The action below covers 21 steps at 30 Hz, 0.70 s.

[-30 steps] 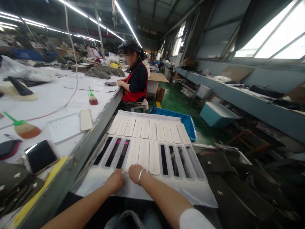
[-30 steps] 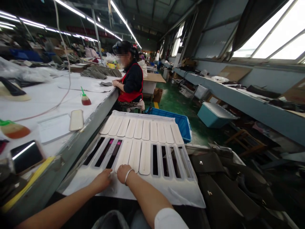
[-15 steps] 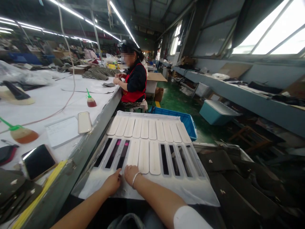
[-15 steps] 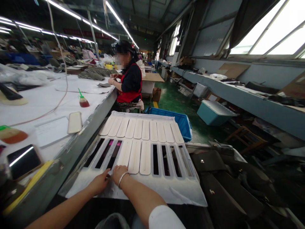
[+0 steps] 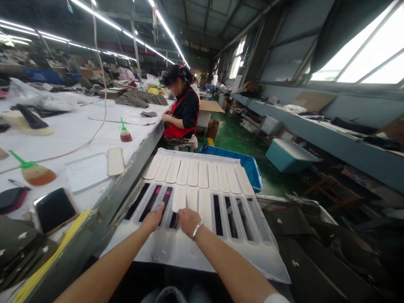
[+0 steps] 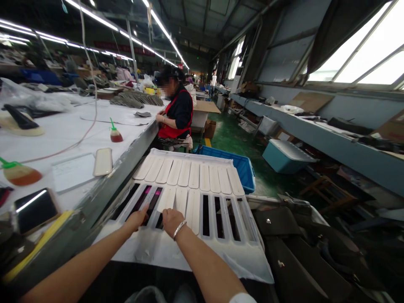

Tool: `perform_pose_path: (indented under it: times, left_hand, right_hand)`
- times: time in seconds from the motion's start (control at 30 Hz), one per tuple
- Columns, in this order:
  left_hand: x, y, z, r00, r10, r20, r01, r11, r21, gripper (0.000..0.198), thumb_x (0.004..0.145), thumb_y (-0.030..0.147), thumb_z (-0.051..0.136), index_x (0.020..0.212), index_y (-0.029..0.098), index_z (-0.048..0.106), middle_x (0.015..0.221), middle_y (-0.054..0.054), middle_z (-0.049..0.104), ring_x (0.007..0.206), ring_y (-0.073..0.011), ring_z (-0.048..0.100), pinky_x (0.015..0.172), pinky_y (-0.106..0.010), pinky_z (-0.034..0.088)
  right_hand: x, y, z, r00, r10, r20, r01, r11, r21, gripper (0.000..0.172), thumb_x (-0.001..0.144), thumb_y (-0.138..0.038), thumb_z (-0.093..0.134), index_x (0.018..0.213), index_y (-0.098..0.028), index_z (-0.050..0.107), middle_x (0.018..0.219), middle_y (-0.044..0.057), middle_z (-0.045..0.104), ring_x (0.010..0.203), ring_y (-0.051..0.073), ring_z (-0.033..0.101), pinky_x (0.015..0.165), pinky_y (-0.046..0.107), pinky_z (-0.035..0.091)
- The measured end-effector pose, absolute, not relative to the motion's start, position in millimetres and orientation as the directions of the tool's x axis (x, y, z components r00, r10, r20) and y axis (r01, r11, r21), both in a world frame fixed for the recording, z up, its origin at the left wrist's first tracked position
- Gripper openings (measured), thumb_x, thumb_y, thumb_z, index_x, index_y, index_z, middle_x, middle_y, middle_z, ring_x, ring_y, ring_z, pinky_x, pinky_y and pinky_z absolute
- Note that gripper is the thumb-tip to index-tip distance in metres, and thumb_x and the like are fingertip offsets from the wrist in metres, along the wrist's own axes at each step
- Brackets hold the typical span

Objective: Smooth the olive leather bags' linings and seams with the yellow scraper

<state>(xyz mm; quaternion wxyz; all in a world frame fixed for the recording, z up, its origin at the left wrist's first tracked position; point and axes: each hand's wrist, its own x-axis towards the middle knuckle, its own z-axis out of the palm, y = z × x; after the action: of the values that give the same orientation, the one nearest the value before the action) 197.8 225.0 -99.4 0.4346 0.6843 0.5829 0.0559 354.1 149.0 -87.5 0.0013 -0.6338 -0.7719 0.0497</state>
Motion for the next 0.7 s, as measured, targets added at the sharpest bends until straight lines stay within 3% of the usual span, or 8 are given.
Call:
perform_pose_path:
  times: [0.13, 0.2, 0.33, 0.37, 0.43, 0.53, 0.6, 0.7]
  left_hand:
    - [229, 218, -94, 0.307, 0.774, -0.554, 0.586, 0.305, 0.751, 0.036, 0.086, 0.045, 0.044, 0.095, 0.012, 0.057, 0.081, -0.003, 0.063, 0.064, -0.0114, 0.059, 0.06, -0.028, 0.05]
    - [240, 215, -91, 0.301, 0.762, -0.573, 0.501, 0.385, 0.775, 0.032, 0.087, 0.041, 0.046, 0.096, 0.012, 0.056, 0.082, -0.003, 0.061, 0.064, -0.0106, 0.058, 0.059, -0.027, 0.05]
    - [237, 221, -77, 0.268, 0.797, -0.541, 0.326, 0.453, 0.83, 0.027, 0.087, 0.037, 0.048, 0.091, 0.012, 0.056, 0.074, 0.0, 0.059, 0.055, -0.0081, 0.054, 0.051, -0.023, 0.047]
    - [233, 224, -71, 0.265, 0.811, -0.521, 0.28, 0.453, 0.847, 0.024, 0.086, 0.034, 0.048, 0.09, 0.011, 0.056, 0.07, 0.001, 0.059, 0.051, -0.0074, 0.052, 0.048, -0.021, 0.044]
    - [221, 227, -53, 0.287, 0.838, -0.464, 0.175, 0.43, 0.886, 0.02, 0.085, 0.03, 0.05, 0.087, 0.011, 0.057, 0.063, 0.002, 0.057, 0.046, -0.0061, 0.049, 0.042, -0.018, 0.039]
    - [199, 227, -16, 0.386, 0.857, -0.341, 0.015, 0.364, 0.931, 0.019, 0.081, 0.031, 0.055, 0.086, 0.012, 0.058, 0.06, 0.001, 0.056, 0.044, -0.0053, 0.046, 0.037, -0.015, 0.034]
    - [181, 224, 15, 0.45, 0.85, -0.273, -0.052, 0.33, 0.942, 0.023, 0.077, 0.035, 0.06, 0.084, 0.013, 0.059, 0.06, 0.001, 0.056, 0.043, -0.005, 0.046, 0.036, -0.014, 0.034]
    - [149, 217, 63, 0.524, 0.826, -0.21, -0.143, 0.329, 0.934, 0.025, 0.073, 0.035, 0.065, 0.079, 0.012, 0.06, 0.056, 0.002, 0.055, 0.04, -0.0038, 0.044, 0.033, -0.013, 0.033]
  right_hand:
    - [347, 139, -80, -0.159, 0.987, 0.013, 0.982, 0.159, -0.105, 0.02, 0.086, -0.019, 0.046, 0.103, -0.013, 0.055, 0.096, 0.008, 0.06, 0.088, 0.017, 0.058, 0.079, 0.034, 0.048]
    - [344, 128, -79, -0.108, 0.991, 0.084, 0.985, 0.118, -0.128, 0.033, 0.083, -0.019, 0.047, 0.115, -0.011, 0.049, 0.11, 0.014, 0.056, 0.104, 0.022, 0.053, 0.086, 0.034, 0.046]
    - [350, 82, -104, 0.098, 0.97, 0.222, 0.967, -0.04, -0.253, 0.072, 0.076, -0.03, 0.053, 0.137, -0.007, 0.022, 0.141, 0.02, 0.025, 0.13, 0.029, 0.024, 0.101, 0.042, 0.036]
    - [354, 68, -118, 0.038, 0.986, 0.16, 0.967, 0.004, -0.256, 0.072, 0.075, -0.033, 0.055, 0.136, -0.009, 0.025, 0.141, 0.019, 0.027, 0.13, 0.031, 0.025, 0.101, 0.045, 0.035]
    - [362, 41, -151, -0.066, 0.996, -0.053, 0.97, 0.052, -0.237, 0.054, 0.077, -0.028, 0.053, 0.129, -0.019, 0.041, 0.133, 0.016, 0.042, 0.122, 0.033, 0.039, 0.092, 0.049, 0.042]
    - [373, 19, -185, -0.134, 0.975, -0.178, 0.969, 0.091, -0.231, 0.042, 0.083, -0.022, 0.043, 0.125, -0.025, 0.046, 0.134, 0.012, 0.041, 0.124, 0.032, 0.036, 0.094, 0.054, 0.038]
    - [378, 21, -179, -0.17, 0.961, -0.218, 0.959, 0.11, -0.261, 0.047, 0.081, -0.025, 0.048, 0.128, -0.024, 0.043, 0.136, 0.012, 0.039, 0.125, 0.032, 0.034, 0.096, 0.054, 0.036]
    - [382, 37, -112, -0.05, 0.981, -0.188, 0.953, -0.009, -0.302, 0.061, 0.072, -0.031, 0.059, 0.128, -0.012, 0.043, 0.13, 0.018, 0.045, 0.119, 0.03, 0.043, 0.095, 0.045, 0.041]
